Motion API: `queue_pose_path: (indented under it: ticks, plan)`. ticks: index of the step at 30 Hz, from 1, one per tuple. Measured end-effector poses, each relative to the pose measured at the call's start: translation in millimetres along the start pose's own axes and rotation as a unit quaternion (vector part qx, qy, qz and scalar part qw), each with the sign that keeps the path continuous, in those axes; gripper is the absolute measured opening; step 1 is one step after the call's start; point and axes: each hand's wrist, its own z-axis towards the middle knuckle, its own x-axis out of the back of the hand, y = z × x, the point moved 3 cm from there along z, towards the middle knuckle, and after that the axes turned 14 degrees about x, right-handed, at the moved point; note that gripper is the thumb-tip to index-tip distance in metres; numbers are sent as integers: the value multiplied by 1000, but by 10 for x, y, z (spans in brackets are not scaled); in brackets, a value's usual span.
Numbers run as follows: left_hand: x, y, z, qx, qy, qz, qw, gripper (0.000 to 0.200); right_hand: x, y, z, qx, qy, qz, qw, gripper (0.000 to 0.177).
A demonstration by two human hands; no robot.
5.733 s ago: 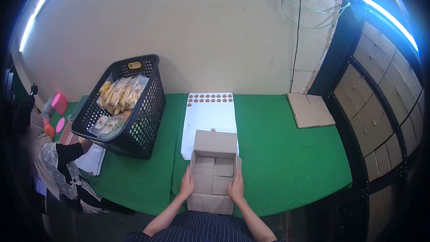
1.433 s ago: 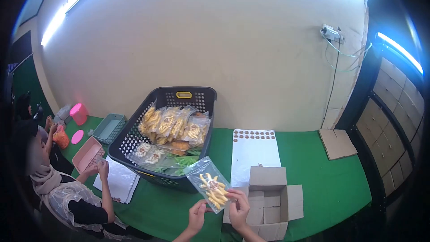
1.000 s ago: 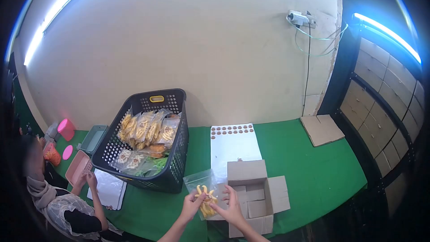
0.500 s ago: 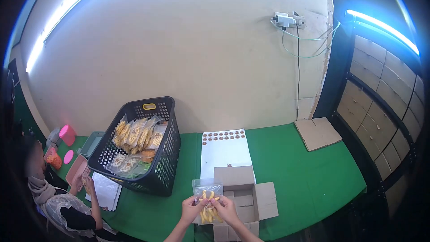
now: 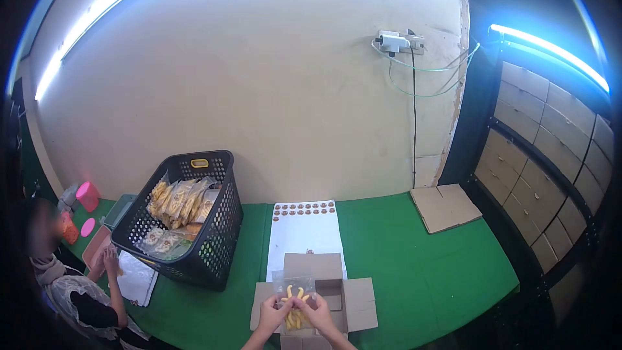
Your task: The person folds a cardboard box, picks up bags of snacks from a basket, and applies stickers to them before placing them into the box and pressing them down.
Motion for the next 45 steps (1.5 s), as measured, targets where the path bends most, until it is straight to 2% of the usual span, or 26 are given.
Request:
queue_pose_path:
  ticks: [5,8,11,16,19,22,24,25,27,28,30,31,33,35,36,40,43,45]
  plan:
    - [-135,12,23,-36,-36,-58,997,21,78,-115,-7,33,32,-54,998,19]
    - [-181,-10,67,-46,-77,-36,995,22,242,54,-28,-9,107,79,991,20]
    - [-211,125,53,-45,-92,-27,994,23,292,27,5,10,109,39,993,23]
    - [-189,-77,167,0,-84,-64,994,26,300,155,84,-9,71,24,997,21]
    - [-183,-169,208,-59,-97,-115,987,27,206,151,124,2,60,19,998,21]
    - [-102,-273,223,0,-87,-59,995,27,64,32,119,5,29,-8,1000,22]
    - [-79,-293,217,11,-101,-104,989,27,7,6,130,6,-4,-28,1000,22]
    - [-65,-290,219,15,-108,-126,986,28,1,23,139,13,5,-40,999,21]
    - [-15,-243,204,16,-117,-91,989,29,-5,100,133,27,23,-64,997,20]
    - [12,-224,202,16,-121,-73,990,29,1,192,133,-19,-9,-73,997,21]
    - [75,-252,225,37,-129,-32,990,30,52,436,150,-109,-72,-89,987,40]
    - [110,-268,231,49,-134,-11,990,30,76,566,160,-100,-70,-104,987,40]
    - [195,-213,238,55,-161,-3,985,31,36,693,137,-86,-64,-134,985,41]
    - [267,-247,208,56,-188,-18,980,32,-98,635,53,-18,51,-63,997,19]
    - [294,-306,230,50,-201,-35,978,33,-166,572,45,20,108,-27,994,19]
    - [390,-621,283,57,-227,-83,969,32,-274,645,52,-1,92,-13,996,20]
    - [456,-762,272,22,-154,-92,984,29,-388,728,18,-1,75,-5,997,21]
    - [577,-571,164,86,-97,-81,988,25,-548,658,-2,0,62,0,998,22]
